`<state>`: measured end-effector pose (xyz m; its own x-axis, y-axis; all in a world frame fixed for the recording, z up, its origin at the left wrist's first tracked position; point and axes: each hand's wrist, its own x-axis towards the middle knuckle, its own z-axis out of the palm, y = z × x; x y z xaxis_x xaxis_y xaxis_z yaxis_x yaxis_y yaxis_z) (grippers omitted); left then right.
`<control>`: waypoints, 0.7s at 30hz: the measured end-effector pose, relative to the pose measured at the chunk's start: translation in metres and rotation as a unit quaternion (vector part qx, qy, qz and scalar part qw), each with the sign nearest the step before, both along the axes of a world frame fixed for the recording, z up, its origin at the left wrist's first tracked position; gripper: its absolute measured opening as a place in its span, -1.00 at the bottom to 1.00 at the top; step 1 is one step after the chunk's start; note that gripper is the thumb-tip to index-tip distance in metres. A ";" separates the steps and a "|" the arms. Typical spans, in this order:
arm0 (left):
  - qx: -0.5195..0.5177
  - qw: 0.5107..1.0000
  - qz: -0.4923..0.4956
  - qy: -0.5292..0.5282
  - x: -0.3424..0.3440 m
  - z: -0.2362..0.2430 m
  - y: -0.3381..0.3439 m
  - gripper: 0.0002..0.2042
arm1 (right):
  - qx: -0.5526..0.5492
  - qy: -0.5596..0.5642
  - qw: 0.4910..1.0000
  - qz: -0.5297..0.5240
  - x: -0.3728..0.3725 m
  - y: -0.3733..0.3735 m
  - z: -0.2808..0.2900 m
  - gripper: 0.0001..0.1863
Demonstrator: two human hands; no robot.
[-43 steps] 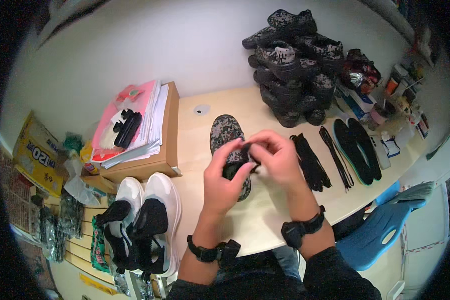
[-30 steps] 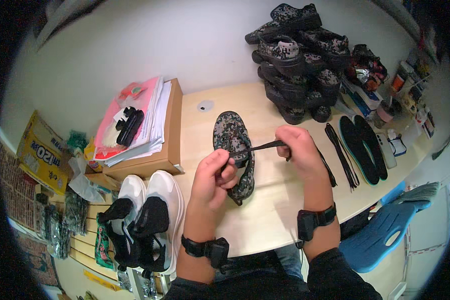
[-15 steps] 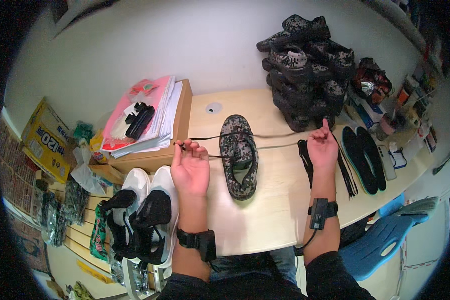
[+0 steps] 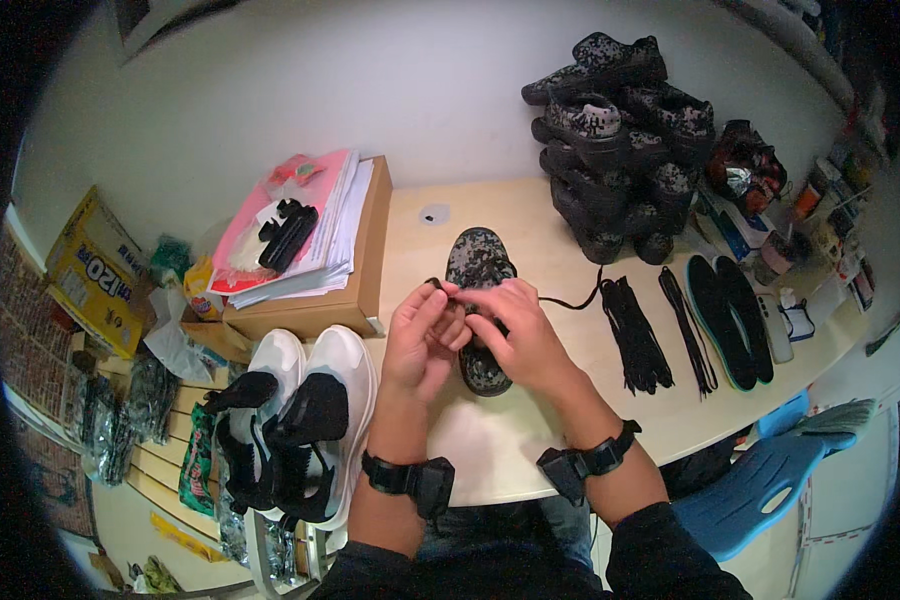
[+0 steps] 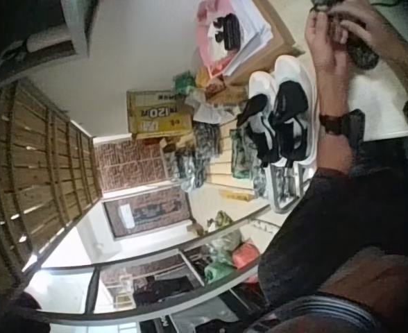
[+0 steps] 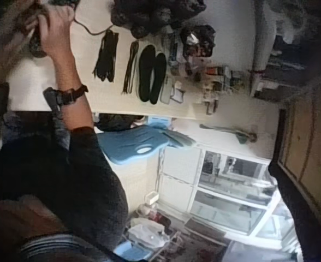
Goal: Repairing a camouflaged pattern shoe by inserting a lacing system or structural reinforcement.
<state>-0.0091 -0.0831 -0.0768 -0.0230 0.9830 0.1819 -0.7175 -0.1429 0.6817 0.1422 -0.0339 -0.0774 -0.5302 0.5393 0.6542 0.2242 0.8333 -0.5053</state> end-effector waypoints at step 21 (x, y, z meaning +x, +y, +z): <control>-0.001 0.980 -0.114 -0.160 0.000 -0.003 0.001 -0.78 | -0.026 0.136 0.983 -0.122 0.005 -0.003 0.006 -0.93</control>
